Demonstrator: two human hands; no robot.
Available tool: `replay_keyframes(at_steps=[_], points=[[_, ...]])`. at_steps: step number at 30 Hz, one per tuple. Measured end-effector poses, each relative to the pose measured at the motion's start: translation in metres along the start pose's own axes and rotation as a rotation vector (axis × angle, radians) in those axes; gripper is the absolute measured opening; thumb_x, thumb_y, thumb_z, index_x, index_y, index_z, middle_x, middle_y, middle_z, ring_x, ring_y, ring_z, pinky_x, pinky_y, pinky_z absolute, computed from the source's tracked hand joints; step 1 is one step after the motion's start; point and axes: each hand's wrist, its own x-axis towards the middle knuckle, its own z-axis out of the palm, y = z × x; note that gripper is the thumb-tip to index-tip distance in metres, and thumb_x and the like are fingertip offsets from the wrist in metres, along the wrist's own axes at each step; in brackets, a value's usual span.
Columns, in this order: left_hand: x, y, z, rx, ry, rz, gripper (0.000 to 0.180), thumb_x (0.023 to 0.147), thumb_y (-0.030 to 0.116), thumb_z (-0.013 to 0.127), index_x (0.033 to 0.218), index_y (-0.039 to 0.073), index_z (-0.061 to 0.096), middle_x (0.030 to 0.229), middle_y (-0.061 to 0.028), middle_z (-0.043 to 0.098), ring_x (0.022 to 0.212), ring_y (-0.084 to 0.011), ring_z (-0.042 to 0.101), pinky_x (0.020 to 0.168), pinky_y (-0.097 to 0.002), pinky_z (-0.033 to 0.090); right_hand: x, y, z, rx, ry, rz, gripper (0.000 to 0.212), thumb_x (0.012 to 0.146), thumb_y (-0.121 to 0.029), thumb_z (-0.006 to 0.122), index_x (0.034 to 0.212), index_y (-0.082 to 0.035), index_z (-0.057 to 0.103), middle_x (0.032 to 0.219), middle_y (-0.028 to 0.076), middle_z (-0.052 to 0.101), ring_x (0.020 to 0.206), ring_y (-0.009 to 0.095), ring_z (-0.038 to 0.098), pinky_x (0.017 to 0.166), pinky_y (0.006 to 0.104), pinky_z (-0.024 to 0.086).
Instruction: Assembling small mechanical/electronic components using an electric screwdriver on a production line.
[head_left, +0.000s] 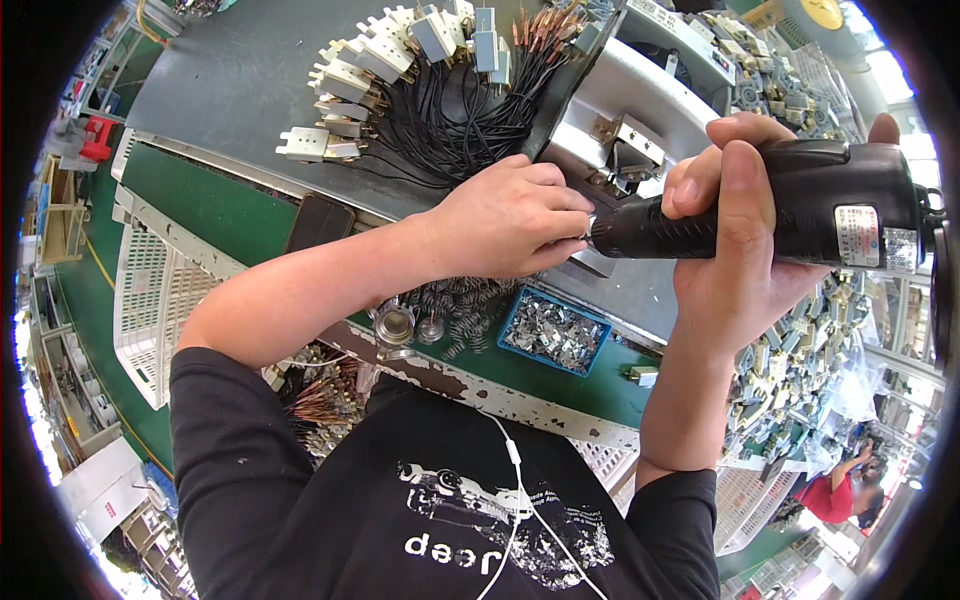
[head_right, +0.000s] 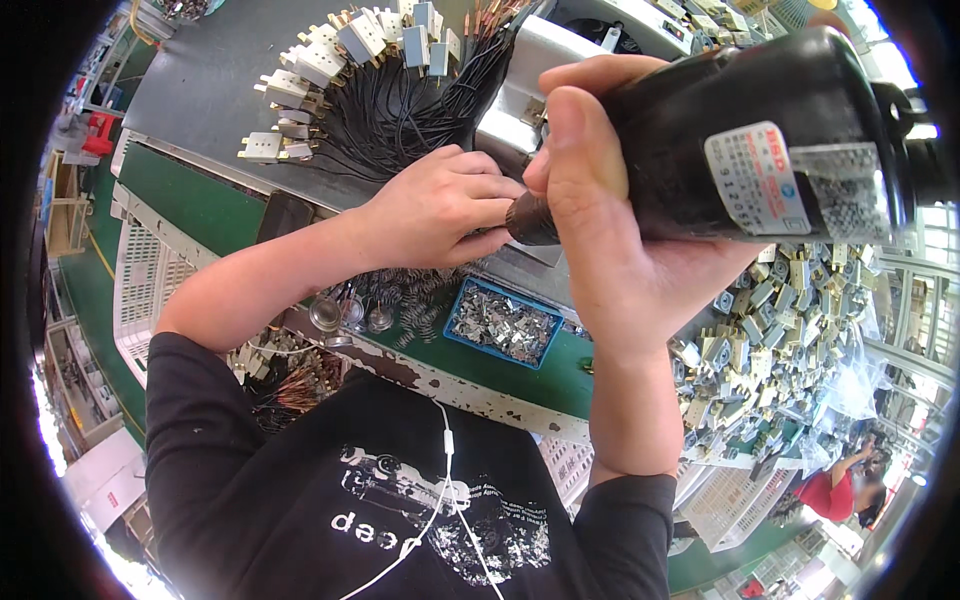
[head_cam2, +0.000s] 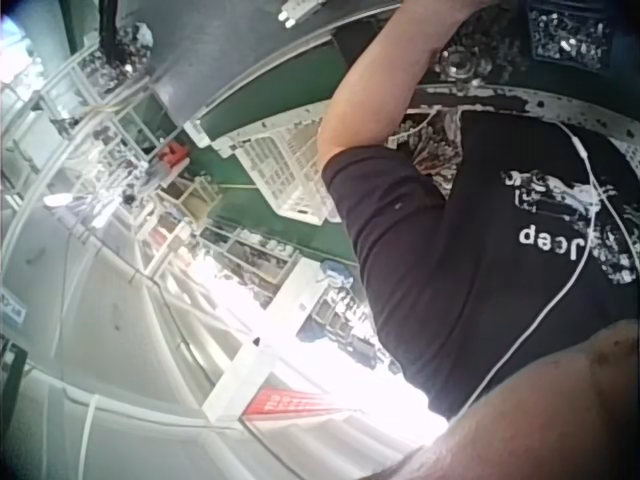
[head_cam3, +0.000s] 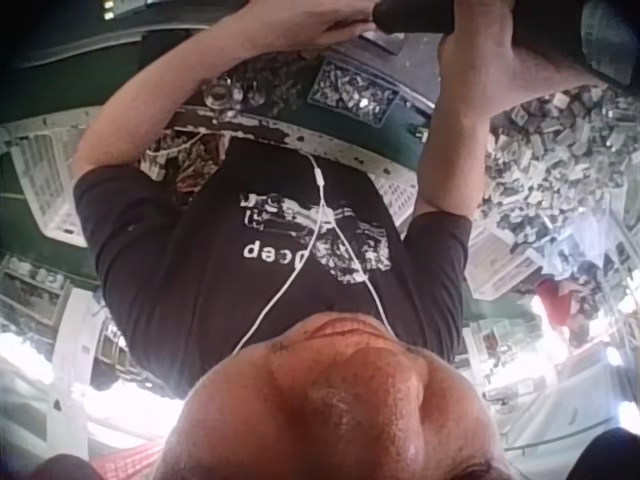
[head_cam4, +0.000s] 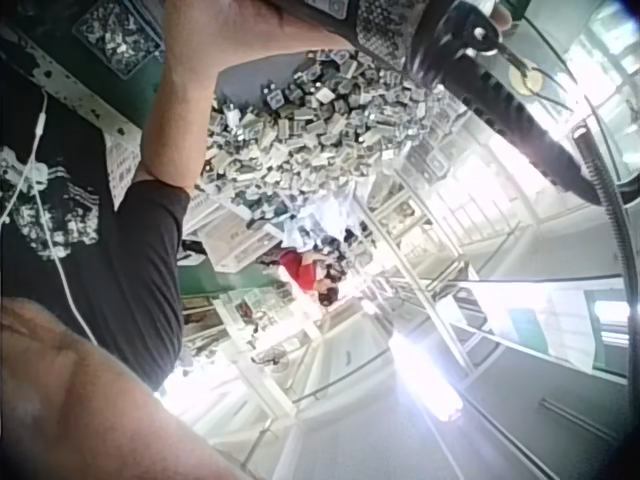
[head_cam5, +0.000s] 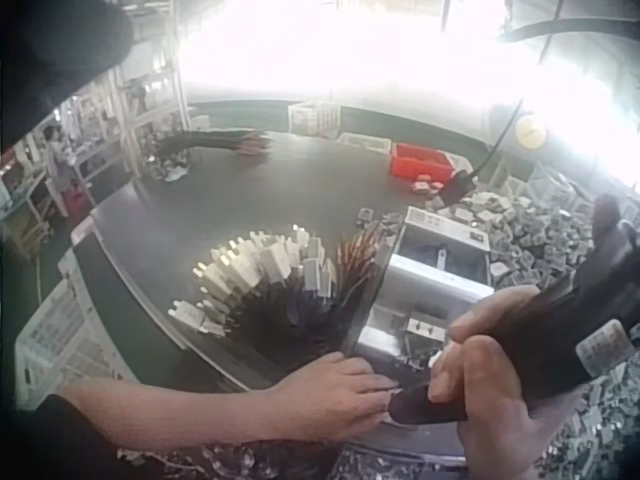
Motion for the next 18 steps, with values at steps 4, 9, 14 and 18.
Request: replay_keyframes(at_steps=[4,9,14,18], points=[[0.000,0.000,0.000,-0.007,-0.009,0.003,0.016,0.087,0.028,0.072,0.090,0.014,0.069,0.102,0.0031,0.071,0.092,-0.0183,0.062,0.079,-0.0354,0.048,-0.001,0.000,0.000,0.007,-0.008,0.000,0.084,0.096,0.005,0.057,0.159,-0.012,0.003,0.100,0.023,0.064,0.058,0.015,0.059,0.059,0.0330,0.054],[-0.001,0.000,-0.001,-0.005,-0.018,0.005,0.016,0.087,0.029,0.071,0.091,0.013,0.069,0.103,0.0027,0.071,0.093,-0.0188,0.062,0.080,-0.0357,0.048,-0.002,-0.001,0.002,0.016,-0.018,0.011,0.085,0.096,0.005,0.056,0.159,-0.012,0.003,0.099,0.023,0.064,0.058,0.015,0.060,0.059,0.0329,0.054],[-0.001,-0.001,-0.001,-0.013,-0.017,-0.003,0.018,0.086,0.030,0.074,0.092,0.014,0.069,0.104,0.0030,0.072,0.095,-0.0191,0.063,0.082,-0.0362,0.048,0.000,0.003,0.001,0.023,-0.010,-0.024,0.085,0.095,0.006,0.057,0.159,-0.011,0.004,0.099,0.024,0.065,0.059,0.016,0.061,0.059,0.0328,0.054],[-0.002,-0.006,0.002,-0.074,0.001,-0.009,0.016,0.084,0.025,0.075,0.093,0.013,0.069,0.104,0.0029,0.072,0.097,-0.0198,0.064,0.084,-0.0369,0.049,0.003,0.009,-0.002,0.025,0.006,-0.060,0.085,0.095,0.007,0.058,0.159,-0.010,0.005,0.100,0.024,0.065,0.060,0.016,0.062,0.059,0.0327,0.054]])
